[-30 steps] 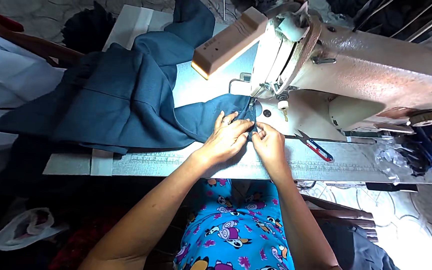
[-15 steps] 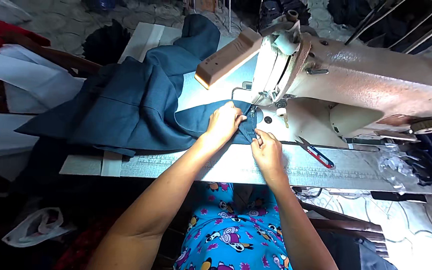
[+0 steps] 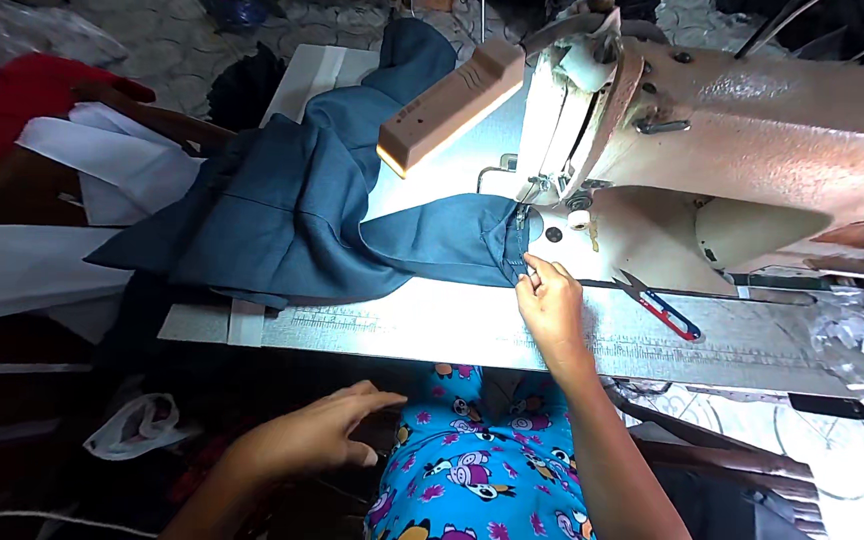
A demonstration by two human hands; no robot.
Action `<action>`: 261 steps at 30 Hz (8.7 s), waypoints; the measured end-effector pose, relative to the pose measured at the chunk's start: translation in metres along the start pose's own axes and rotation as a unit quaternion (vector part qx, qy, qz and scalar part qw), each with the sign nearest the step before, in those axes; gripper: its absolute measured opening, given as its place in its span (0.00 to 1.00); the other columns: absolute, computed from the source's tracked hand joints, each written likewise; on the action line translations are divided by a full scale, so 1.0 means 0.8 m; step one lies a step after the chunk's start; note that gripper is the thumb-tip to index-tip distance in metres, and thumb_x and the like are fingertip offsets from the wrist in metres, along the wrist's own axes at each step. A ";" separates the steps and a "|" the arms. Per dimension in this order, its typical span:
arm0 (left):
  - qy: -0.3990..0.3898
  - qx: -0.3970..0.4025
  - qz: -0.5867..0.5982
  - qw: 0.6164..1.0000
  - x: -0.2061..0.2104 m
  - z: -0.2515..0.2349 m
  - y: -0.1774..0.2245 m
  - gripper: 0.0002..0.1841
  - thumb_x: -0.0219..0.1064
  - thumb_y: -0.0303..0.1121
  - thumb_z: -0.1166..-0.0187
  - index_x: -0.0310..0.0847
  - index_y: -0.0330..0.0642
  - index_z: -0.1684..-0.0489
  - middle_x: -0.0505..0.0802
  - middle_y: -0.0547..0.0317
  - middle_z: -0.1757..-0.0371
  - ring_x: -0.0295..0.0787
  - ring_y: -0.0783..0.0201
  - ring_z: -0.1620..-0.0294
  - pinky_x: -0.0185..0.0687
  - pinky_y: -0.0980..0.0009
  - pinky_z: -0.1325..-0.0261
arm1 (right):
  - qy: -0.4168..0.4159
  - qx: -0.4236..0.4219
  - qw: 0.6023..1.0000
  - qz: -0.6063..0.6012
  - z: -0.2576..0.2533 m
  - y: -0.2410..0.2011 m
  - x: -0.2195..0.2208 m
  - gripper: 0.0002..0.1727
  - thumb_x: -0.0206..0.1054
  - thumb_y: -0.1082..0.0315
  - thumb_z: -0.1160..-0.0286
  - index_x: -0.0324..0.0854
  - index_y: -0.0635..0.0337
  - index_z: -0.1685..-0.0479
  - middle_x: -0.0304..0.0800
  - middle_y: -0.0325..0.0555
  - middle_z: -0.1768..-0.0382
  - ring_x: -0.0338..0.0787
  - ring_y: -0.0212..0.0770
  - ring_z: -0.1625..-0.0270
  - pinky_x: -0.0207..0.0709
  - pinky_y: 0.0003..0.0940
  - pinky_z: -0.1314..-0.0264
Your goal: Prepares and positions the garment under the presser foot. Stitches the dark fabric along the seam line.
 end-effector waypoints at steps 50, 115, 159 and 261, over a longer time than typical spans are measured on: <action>0.357 0.248 -0.204 0.877 -0.102 -0.185 0.144 0.23 0.49 0.33 0.19 0.91 0.44 0.38 0.84 0.51 0.21 0.62 0.30 0.12 0.32 0.19 0.18 | -0.084 -0.024 0.989 0.122 -0.029 -0.028 0.003 0.16 0.60 0.75 0.19 0.86 0.72 0.39 0.87 0.65 0.52 0.91 0.61 0.53 0.83 0.56 0.57; 0.369 0.265 -0.260 0.852 -0.072 -0.165 0.151 0.28 0.42 0.45 0.12 0.94 0.46 0.42 0.88 0.53 0.25 0.61 0.28 0.12 0.27 0.13 0.22 | -0.093 0.031 0.984 0.150 0.003 -0.026 0.003 0.17 0.62 0.76 0.19 0.86 0.71 0.37 0.89 0.65 0.52 0.92 0.60 0.55 0.85 0.53 0.54; 0.430 0.321 -0.198 0.820 -0.094 -0.113 0.119 0.08 0.67 0.31 0.22 0.90 0.37 0.61 0.92 0.48 0.65 0.91 0.48 0.58 0.78 0.42 0.46 | -0.065 -0.104 0.983 -0.138 -0.005 0.004 0.004 0.08 0.68 0.76 0.30 0.89 0.69 0.57 0.90 0.51 0.49 0.79 0.27 0.68 0.71 0.21 0.68; 0.405 0.291 -0.334 0.800 -0.083 -0.164 0.168 0.26 0.47 0.48 0.13 0.93 0.51 0.42 0.93 0.49 0.43 0.78 0.36 0.26 0.34 0.21 0.18 | 0.082 -0.209 0.969 0.104 0.022 0.002 -0.002 0.08 0.67 0.76 0.35 0.88 0.62 0.78 0.90 0.51 0.66 0.86 0.56 0.58 0.70 0.54 0.53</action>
Point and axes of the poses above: each hand's wrist, its own z-axis away from the middle knuckle, its own x-axis out of the palm, y = z × x, the point moved 7 cm from there along -z, towards the middle knuckle
